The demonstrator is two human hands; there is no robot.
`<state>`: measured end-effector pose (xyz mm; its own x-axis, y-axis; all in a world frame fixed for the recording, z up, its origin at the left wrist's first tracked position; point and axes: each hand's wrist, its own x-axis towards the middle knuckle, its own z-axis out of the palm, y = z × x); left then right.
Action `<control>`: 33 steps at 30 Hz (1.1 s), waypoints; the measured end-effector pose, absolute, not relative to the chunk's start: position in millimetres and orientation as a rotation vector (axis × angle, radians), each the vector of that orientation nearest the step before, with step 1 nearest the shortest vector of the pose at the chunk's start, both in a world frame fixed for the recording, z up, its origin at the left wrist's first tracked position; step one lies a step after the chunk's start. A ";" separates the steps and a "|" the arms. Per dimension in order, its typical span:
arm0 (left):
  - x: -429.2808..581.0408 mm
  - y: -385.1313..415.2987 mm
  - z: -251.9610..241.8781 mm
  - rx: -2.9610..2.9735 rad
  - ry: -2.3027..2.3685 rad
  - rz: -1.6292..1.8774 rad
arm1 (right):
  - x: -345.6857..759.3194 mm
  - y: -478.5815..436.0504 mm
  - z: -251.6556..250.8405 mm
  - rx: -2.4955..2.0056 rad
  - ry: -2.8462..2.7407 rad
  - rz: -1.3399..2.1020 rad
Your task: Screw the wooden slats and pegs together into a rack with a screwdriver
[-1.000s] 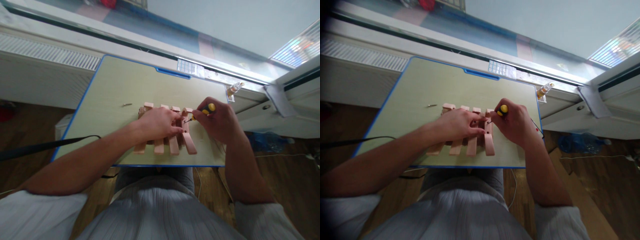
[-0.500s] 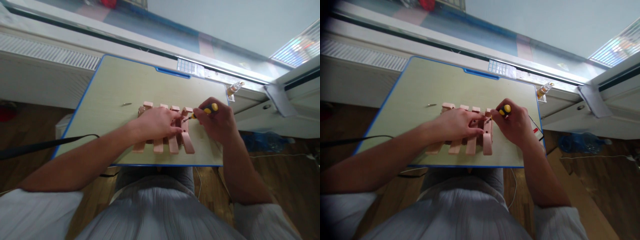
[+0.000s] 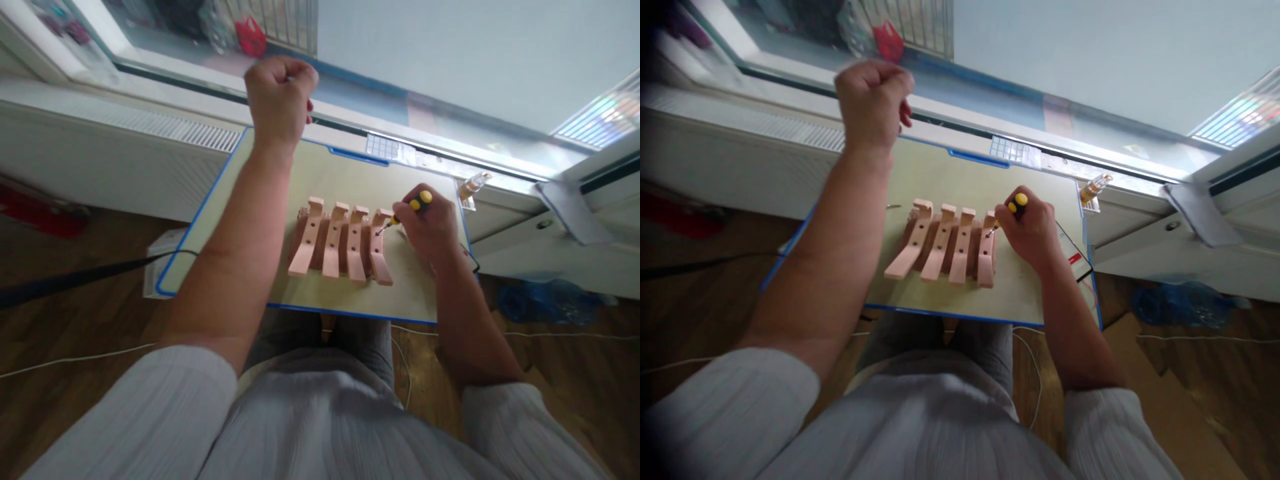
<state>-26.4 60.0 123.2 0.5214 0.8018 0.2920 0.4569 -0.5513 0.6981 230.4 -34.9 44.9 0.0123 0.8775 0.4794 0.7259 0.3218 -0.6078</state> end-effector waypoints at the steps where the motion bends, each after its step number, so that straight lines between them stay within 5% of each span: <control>1: -27.8 59.8 125.6 2.213 1.030 0.849 | 230.2 -33.5 44.2 -1.445 -1.733 0.231; 7: -22.4 24.8 99.2 2.290 0.941 0.975 | 228.0 -29.8 50.8 -1.418 -1.823 0.305; 12: -16.1 -3.7 58.2 2.541 0.602 0.450 | 227.7 -25.9 48.6 -1.369 -1.815 0.367; 17: -11.3 -3.5 44.1 2.683 0.376 0.388 | 228.4 -28.4 40.2 -1.300 -1.737 0.443; 33: -18.0 -9.4 23.2 2.757 0.660 0.266 | 229.2 -33.8 29.4 -1.196 -1.657 0.453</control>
